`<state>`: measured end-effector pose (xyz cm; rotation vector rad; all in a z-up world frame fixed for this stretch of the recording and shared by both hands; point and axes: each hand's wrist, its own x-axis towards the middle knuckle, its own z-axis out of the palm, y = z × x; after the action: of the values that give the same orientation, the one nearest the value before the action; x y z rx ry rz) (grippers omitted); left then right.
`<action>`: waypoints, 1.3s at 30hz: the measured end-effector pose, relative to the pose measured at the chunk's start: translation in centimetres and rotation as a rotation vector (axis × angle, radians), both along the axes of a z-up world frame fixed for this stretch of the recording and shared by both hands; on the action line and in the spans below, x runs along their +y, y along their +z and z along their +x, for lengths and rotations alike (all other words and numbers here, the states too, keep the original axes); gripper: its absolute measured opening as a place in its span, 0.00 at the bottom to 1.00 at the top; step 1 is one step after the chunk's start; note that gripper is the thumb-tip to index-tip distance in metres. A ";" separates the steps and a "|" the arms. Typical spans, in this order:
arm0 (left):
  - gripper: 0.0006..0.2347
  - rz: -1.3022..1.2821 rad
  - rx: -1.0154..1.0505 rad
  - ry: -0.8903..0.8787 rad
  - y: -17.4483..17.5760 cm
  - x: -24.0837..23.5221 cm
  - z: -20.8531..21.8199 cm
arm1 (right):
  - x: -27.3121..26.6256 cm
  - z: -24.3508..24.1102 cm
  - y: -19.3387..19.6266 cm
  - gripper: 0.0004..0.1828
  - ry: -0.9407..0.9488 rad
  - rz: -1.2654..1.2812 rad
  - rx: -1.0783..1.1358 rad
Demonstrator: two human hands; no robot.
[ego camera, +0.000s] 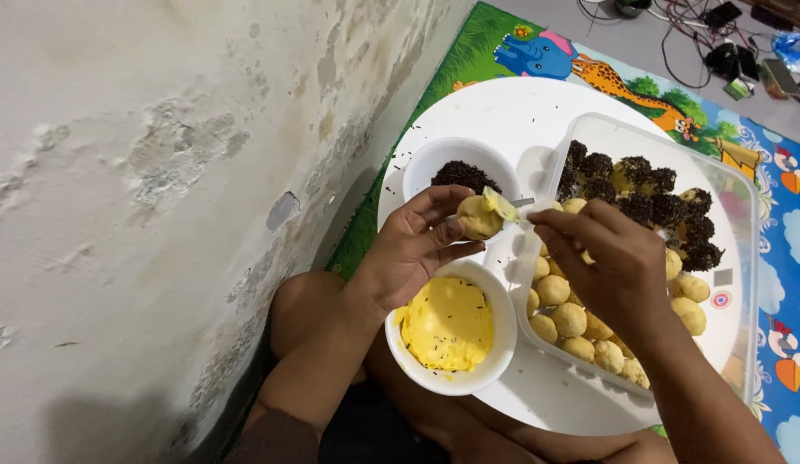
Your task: The person coats small round food balls with a yellow paste and then sprinkles them with dark crumbs. They use a spoon to apply the paste and sprinkle the crumbs, placing the finished items on a tray.
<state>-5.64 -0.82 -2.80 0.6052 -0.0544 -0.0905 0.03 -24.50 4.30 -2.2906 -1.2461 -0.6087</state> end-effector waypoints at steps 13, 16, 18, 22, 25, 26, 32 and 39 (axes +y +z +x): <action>0.18 -0.091 -0.043 0.154 -0.4 0.1 0.5 | -0.9 1.0 1.3 0.04 -0.047 -0.031 -0.095; 0.19 -0.044 -0.006 0.133 -0.1 0.0 0.4 | 0.0 1.3 2.5 0.06 -0.027 -0.054 -0.134; 0.18 -0.023 -0.020 0.149 -0.1 0.0 0.3 | 0.8 1.4 2.8 0.08 0.031 -0.068 -0.118; 0.17 -0.042 -0.055 0.173 -0.3 0.1 0.5 | 0.4 1.4 1.2 0.08 0.037 -0.072 -0.200; 0.19 -0.092 0.004 0.166 -0.4 0.2 0.6 | -0.4 1.6 0.7 0.10 0.032 -0.044 -0.217; 0.18 -0.117 -0.010 0.154 -0.6 0.2 0.6 | -0.8 1.7 0.6 0.09 0.002 -0.032 -0.210; 0.18 -0.103 -0.001 0.133 -0.3 0.1 0.5 | -1.6 2.0 -0.2 0.05 -0.009 0.010 -0.227; 0.18 0.026 0.010 0.156 0.0 -0.2 0.4 | 0.3 0.5 0.8 0.08 -0.025 -0.069 -0.284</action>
<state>-5.27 -1.02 -2.85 0.6333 0.0041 0.0572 0.51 -24.19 5.14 -2.3385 -1.3866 -0.9399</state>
